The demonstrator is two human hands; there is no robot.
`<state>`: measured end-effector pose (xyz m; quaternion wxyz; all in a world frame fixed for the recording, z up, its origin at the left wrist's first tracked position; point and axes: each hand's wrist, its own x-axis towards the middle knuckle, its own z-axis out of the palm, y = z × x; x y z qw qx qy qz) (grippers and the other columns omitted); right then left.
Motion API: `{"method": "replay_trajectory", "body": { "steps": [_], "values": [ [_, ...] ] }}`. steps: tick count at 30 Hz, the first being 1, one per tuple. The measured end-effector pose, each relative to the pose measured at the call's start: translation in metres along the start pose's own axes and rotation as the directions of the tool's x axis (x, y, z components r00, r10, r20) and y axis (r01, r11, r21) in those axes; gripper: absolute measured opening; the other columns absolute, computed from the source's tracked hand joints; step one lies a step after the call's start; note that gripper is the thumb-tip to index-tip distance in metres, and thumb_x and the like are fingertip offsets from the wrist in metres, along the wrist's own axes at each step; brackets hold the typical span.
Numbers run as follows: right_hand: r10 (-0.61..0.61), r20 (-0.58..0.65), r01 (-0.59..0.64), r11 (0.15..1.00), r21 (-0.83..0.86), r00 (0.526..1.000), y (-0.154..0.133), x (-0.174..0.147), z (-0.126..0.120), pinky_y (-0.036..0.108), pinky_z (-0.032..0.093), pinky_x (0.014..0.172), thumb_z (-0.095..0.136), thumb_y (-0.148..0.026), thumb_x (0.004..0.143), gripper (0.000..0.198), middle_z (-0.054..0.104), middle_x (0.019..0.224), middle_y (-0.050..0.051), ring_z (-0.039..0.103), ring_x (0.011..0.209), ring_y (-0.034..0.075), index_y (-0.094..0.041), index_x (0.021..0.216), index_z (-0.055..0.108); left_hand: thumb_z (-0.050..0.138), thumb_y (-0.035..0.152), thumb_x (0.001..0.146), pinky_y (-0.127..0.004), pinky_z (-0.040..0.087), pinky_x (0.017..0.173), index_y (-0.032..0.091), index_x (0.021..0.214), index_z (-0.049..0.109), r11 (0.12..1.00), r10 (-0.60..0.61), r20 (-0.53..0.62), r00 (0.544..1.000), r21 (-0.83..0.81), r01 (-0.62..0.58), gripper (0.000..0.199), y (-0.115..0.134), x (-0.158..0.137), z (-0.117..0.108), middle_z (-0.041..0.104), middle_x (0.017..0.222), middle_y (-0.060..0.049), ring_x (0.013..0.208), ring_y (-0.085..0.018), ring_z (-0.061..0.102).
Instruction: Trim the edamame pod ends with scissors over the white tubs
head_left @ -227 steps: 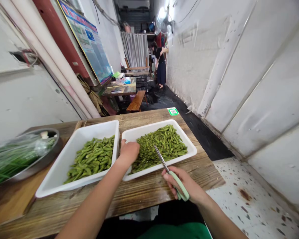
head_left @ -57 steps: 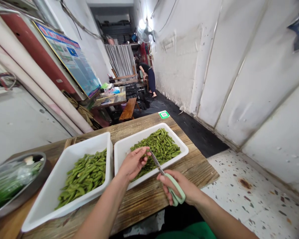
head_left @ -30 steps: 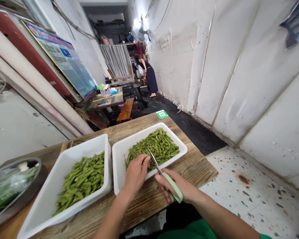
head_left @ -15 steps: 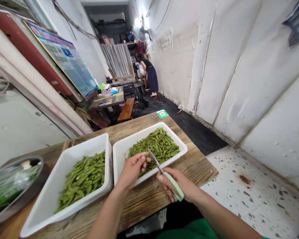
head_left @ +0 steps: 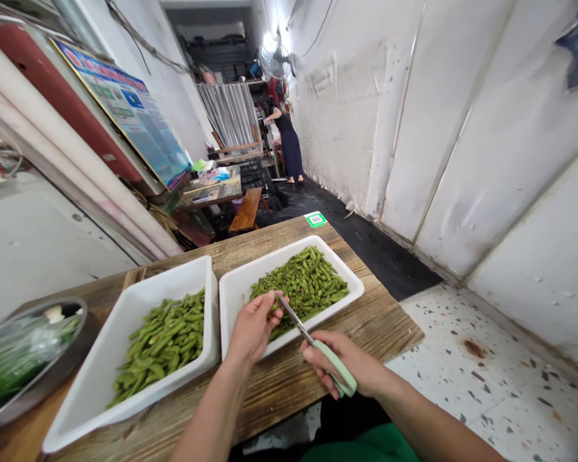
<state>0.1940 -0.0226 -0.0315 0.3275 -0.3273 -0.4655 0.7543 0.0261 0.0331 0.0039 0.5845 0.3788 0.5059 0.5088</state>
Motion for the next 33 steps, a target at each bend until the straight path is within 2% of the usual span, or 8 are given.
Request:
{"method": "replay_trajectory", "body": {
  "steps": [6, 11, 14, 19, 24, 28, 31, 33],
  "values": [
    [-0.030, -0.059, 0.029, 0.999, -0.027, 0.998, -0.003, -0.002, -0.002, 0.013, 0.035, 0.030, 0.061, -0.052, 0.070, 0.041, 0.042, 0.050, -0.008, 0.037, 0.034, 0.003, -0.016, 0.087, 0.050, 0.068, 0.029, 0.065, -0.015, 0.033, 0.047, 0.010, 0.093, 0.063, 0.998, -0.064, 0.069, 0.996, 0.014, 0.063, 0.034, -0.001, 0.001, -0.011, 0.053, 0.068, -0.001, 0.053, -0.003, 0.042],
    [0.001, -0.066, -0.006, 0.996, -0.086, 0.998, -0.005, -0.001, -0.005, 0.014, 0.033, 0.030, 0.062, -0.051, 0.068, 0.041, 0.039, 0.047, -0.010, 0.037, 0.034, 0.004, -0.017, 0.085, 0.048, 0.061, 0.035, 0.072, -0.016, 0.026, 0.046, 0.010, 0.073, 0.058, 0.978, -0.036, 0.185, 0.982, 0.208, -0.003, 0.025, 0.000, -0.001, -0.011, 0.047, 0.059, 0.002, 0.050, -0.004, 0.035],
    [-0.007, -0.078, -0.008, 0.981, -0.195, 0.997, -0.006, -0.003, -0.006, 0.015, 0.033, 0.033, 0.061, -0.049, 0.071, 0.039, 0.039, 0.051, -0.009, 0.038, 0.037, 0.005, -0.017, 0.089, 0.048, 0.049, 0.043, 0.079, -0.019, 0.021, 0.045, 0.012, 0.068, 0.054, 0.905, 0.020, 0.228, 0.974, 0.409, -0.114, 0.033, 0.003, -0.004, -0.011, 0.038, 0.050, 0.005, 0.046, -0.006, 0.029],
    [-0.144, -0.027, 0.118, 0.889, -0.442, 0.989, -0.014, -0.011, -0.007, 0.017, 0.033, 0.044, 0.055, -0.042, 0.079, 0.032, 0.042, 0.057, -0.005, 0.038, 0.047, 0.006, -0.015, 0.094, 0.052, 0.041, 0.046, 0.081, -0.020, 0.022, 0.046, 0.014, 0.069, 0.054, 0.739, 0.040, 0.297, 0.954, 0.634, -0.229, 0.037, 0.013, -0.009, -0.011, 0.037, 0.050, 0.005, 0.048, -0.008, 0.030],
    [-0.203, -0.029, 0.156, 0.826, -0.542, 0.979, -0.018, -0.014, -0.010, 0.019, 0.032, 0.053, 0.056, -0.041, 0.078, 0.029, 0.045, 0.062, -0.003, 0.039, 0.056, 0.008, -0.014, 0.087, 0.055, 0.042, 0.046, 0.080, -0.020, 0.023, 0.046, 0.014, 0.065, 0.055, 0.655, -0.021, 0.389, 0.921, 0.701, -0.282, 0.037, 0.027, -0.013, -0.011, 0.037, 0.051, 0.005, 0.049, -0.008, 0.030],
    [-0.221, -0.062, 0.139, 0.782, -0.608, 0.973, -0.014, -0.011, -0.012, 0.020, 0.030, 0.053, 0.057, -0.041, 0.076, 0.027, 0.044, 0.061, -0.004, 0.037, 0.057, 0.008, -0.014, 0.078, 0.055, 0.044, 0.046, 0.078, -0.020, 0.025, 0.046, 0.014, 0.065, 0.057, 0.672, -0.075, 0.411, 0.908, 0.694, -0.258, 0.037, 0.031, -0.014, -0.007, 0.043, 0.054, 0.003, 0.050, -0.008, 0.033],
    [-0.237, -0.094, 0.141, 0.804, -0.578, 0.967, -0.009, -0.008, -0.011, 0.019, 0.028, 0.049, 0.058, -0.041, 0.076, 0.029, 0.040, 0.055, -0.004, 0.034, 0.053, 0.007, -0.014, 0.066, 0.052, 0.043, 0.046, 0.078, -0.019, 0.026, 0.045, 0.014, 0.069, 0.058, 0.716, -0.119, 0.399, 0.909, 0.668, -0.200, 0.037, 0.029, -0.011, -0.005, 0.046, 0.056, 0.003, 0.049, -0.008, 0.034],
    [-0.218, -0.109, 0.132, 0.846, -0.517, 0.970, -0.006, -0.006, -0.011, 0.018, 0.027, 0.044, 0.060, -0.041, 0.074, 0.030, 0.037, 0.052, -0.006, 0.034, 0.048, 0.006, -0.014, 0.065, 0.051, 0.044, 0.045, 0.078, -0.019, 0.027, 0.045, 0.014, 0.068, 0.059, 0.697, -0.124, 0.370, 0.921, 0.693, -0.185, 0.036, 0.028, -0.008, -0.006, 0.046, 0.054, 0.003, 0.047, -0.008, 0.035]
  ]
}}
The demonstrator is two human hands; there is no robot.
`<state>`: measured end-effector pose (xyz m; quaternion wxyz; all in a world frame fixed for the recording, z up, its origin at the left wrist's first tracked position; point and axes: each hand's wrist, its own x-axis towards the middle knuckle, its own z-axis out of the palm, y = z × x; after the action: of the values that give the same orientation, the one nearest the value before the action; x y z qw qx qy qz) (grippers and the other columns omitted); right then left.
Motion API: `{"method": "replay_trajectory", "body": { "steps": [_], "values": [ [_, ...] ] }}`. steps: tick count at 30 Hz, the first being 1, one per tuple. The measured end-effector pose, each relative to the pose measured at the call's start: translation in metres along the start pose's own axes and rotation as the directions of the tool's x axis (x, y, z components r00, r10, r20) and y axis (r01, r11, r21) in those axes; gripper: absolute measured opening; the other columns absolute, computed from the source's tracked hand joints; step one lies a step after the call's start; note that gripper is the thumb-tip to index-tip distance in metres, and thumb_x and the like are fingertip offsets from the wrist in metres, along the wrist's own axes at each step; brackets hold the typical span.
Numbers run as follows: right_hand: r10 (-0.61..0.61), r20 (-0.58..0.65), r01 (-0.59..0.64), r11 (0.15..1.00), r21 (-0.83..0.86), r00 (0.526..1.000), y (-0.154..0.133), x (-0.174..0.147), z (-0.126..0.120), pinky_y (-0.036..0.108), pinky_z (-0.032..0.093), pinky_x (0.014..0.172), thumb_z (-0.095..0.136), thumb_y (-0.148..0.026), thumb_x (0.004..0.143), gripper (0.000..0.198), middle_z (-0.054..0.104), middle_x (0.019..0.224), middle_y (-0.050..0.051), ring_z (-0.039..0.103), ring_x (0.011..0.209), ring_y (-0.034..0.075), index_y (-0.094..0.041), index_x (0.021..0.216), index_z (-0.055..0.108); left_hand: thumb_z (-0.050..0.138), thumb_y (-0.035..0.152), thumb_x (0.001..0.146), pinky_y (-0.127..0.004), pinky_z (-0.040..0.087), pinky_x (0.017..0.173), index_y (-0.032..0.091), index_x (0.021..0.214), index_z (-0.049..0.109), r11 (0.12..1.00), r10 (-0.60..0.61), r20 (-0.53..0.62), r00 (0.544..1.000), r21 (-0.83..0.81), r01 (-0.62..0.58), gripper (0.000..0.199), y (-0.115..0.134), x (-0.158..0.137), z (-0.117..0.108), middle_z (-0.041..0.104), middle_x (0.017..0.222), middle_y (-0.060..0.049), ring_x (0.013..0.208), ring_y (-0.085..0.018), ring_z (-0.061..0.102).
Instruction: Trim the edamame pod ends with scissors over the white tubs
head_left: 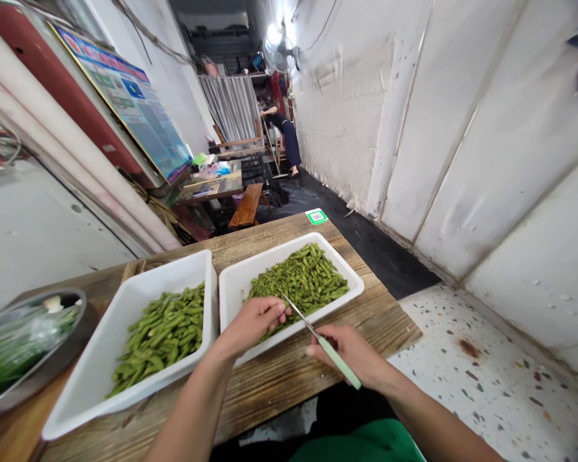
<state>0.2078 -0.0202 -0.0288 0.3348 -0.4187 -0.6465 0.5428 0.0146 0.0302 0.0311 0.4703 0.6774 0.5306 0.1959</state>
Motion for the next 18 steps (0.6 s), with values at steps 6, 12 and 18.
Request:
{"method": "replay_trajectory", "body": {
  "steps": [6, 12, 18],
  "values": [
    [0.171, 0.067, -0.183, 0.929, 0.323, 0.983, 0.002, 0.001, -0.004, 0.015, 0.029, 0.030, 0.058, -0.050, 0.072, 0.035, 0.035, 0.046, -0.010, 0.032, 0.032, 0.005, -0.019, 0.084, 0.048, 0.054, 0.035, 0.073, -0.020, 0.037, 0.049, 0.013, 0.087, 0.064, 0.998, 0.030, -0.162, 0.986, -0.053, -0.039, 0.028, 0.000, 0.004, -0.017, 0.059, 0.061, 0.000, 0.050, -0.010, 0.047],
    [0.168, 0.071, -0.182, 0.923, 0.340, 0.983, 0.000, 0.000, -0.008, 0.013, 0.031, 0.029, 0.058, -0.050, 0.073, 0.037, 0.035, 0.044, -0.011, 0.033, 0.033, 0.004, -0.018, 0.087, 0.049, 0.044, 0.023, 0.076, -0.020, 0.040, 0.045, 0.013, 0.068, 0.067, 0.997, 0.049, -0.174, 0.984, 0.074, -0.036, 0.026, -0.004, 0.024, -0.024, 0.057, 0.047, -0.001, 0.040, -0.013, 0.048],
    [0.178, 0.074, -0.193, 0.925, 0.326, 0.981, 0.002, 0.002, -0.005, 0.013, 0.032, 0.028, 0.058, -0.049, 0.073, 0.036, 0.035, 0.042, -0.011, 0.032, 0.031, 0.003, -0.017, 0.087, 0.049, 0.051, 0.033, 0.079, -0.021, 0.042, 0.048, 0.012, 0.088, 0.062, 0.986, -0.041, -0.125, 0.991, -0.168, 0.020, 0.026, -0.010, 0.019, -0.034, 0.063, 0.056, -0.003, 0.046, -0.012, 0.056]
  ]
}}
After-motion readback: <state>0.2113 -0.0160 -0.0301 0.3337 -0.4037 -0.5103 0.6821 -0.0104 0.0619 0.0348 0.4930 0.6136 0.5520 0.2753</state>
